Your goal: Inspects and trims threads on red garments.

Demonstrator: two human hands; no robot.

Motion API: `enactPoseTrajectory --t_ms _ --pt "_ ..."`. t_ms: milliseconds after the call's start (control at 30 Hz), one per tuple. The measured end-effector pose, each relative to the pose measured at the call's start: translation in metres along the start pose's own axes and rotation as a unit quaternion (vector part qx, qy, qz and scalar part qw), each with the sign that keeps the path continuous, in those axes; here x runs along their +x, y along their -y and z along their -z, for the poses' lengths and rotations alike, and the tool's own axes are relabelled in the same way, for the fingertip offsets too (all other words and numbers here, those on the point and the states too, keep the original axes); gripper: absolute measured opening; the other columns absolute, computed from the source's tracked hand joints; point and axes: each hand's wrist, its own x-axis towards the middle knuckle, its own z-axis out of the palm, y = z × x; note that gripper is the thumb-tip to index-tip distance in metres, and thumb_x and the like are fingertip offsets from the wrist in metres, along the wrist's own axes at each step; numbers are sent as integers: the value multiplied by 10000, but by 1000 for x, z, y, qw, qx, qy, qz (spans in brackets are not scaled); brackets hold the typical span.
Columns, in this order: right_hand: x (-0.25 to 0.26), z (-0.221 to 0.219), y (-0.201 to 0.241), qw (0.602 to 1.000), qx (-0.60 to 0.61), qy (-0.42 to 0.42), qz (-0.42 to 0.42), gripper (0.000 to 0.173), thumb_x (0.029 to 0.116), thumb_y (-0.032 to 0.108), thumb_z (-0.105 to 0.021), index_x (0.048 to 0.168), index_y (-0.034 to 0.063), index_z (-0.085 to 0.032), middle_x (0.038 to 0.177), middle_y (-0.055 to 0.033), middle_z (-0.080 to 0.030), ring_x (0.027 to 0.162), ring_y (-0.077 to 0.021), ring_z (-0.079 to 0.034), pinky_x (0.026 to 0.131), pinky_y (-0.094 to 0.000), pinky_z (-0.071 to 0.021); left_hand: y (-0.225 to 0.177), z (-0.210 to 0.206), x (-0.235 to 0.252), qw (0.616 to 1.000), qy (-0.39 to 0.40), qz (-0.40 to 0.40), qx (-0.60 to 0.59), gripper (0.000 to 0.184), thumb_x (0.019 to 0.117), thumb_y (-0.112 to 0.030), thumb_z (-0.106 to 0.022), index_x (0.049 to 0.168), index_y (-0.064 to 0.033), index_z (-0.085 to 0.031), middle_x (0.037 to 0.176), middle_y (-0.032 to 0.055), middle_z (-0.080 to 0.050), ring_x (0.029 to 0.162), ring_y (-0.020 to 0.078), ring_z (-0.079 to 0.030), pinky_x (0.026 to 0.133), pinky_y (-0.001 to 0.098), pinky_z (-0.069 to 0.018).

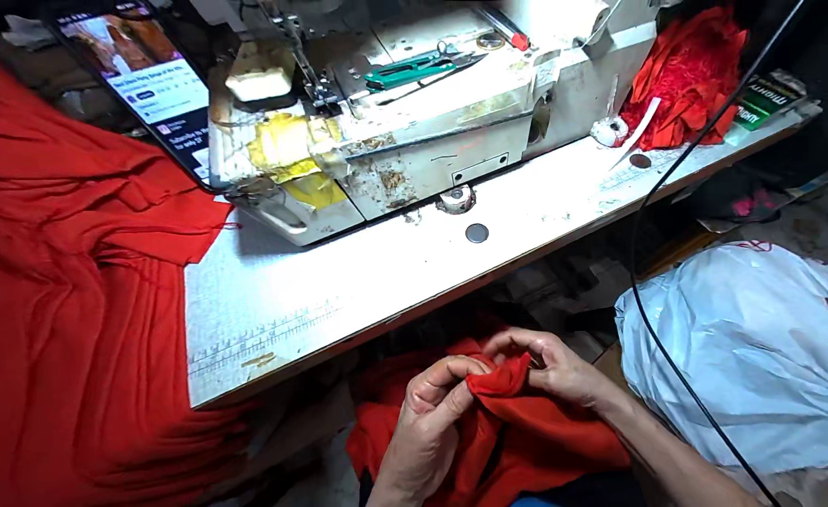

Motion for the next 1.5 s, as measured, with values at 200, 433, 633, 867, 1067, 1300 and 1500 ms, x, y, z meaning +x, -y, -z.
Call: enactPoseTrajectory --t_ms 200,433,633,867,1067,1300,1500 --pt "-44 11 39 975 204 -83 16 70 891 93 -711 913 144 -755 732 34 -655 511 22 -534 462 -141 -468 -6 -1 -11 992 -107 58 23 149 996 -90 -604 1097 -54 -707 984 62 -715 890 87 -692 815 251 -589" --pt "-52 15 21 974 154 -146 -77 166 920 117 -572 977 102 -727 589 59 -566 426 18 -445 421 -155 -405 24 13 2 972 -43 89 212 316 964 -225 -514 1116 -93 -758 1157 52 -696 1121 164 -626 976 338 -508" --pt "-43 17 12 988 91 -124 -30 382 844 180 -696 1225 165 -668 741 33 -589 500 -26 -486 451 -176 -433 29 9 17 937 -53 38 343 132 831 -266 -801 933 -189 -768 995 -41 -696 1000 108 -649 860 266 -554" --pt "-41 15 6 988 -20 -153 1 326 893 406 -730 1090 147 -742 653 130 -534 553 35 -474 527 -139 -417 35 12 15 905 -40 21 423 164 781 -225 -809 922 -195 -730 939 -79 -674 938 49 -640 824 228 -544" --pt "-35 18 6 987 -122 -106 15 56 900 137 -735 886 87 -756 723 91 -644 653 65 -545 619 -114 -452 28 13 10 884 -17 13 468 116 853 -209 -760 956 -160 -781 895 -72 -665 854 12 -628 752 159 -527" --pt "1 67 -14 938 -50 -338 -63 69 978 50 -618 927 35 -663 701 -10 -603 442 -45 -439 410 -201 -399 39 12 -8 889 -42 26 455 79 828 -187 -761 880 -129 -747 874 -49 -666 857 25 -629 759 171 -522" --pt "-16 85 -38 845 -409 -272 -213 660 834 -68 -700 1463 28 -522 1361 -227 -596 1118 -413 -658 906 -600 -542 40 15 -5 847 -24 -66 526 201 899 -204 -691 1036 -116 -808 863 -32 -643 803 -10 -575 742 122 -474"
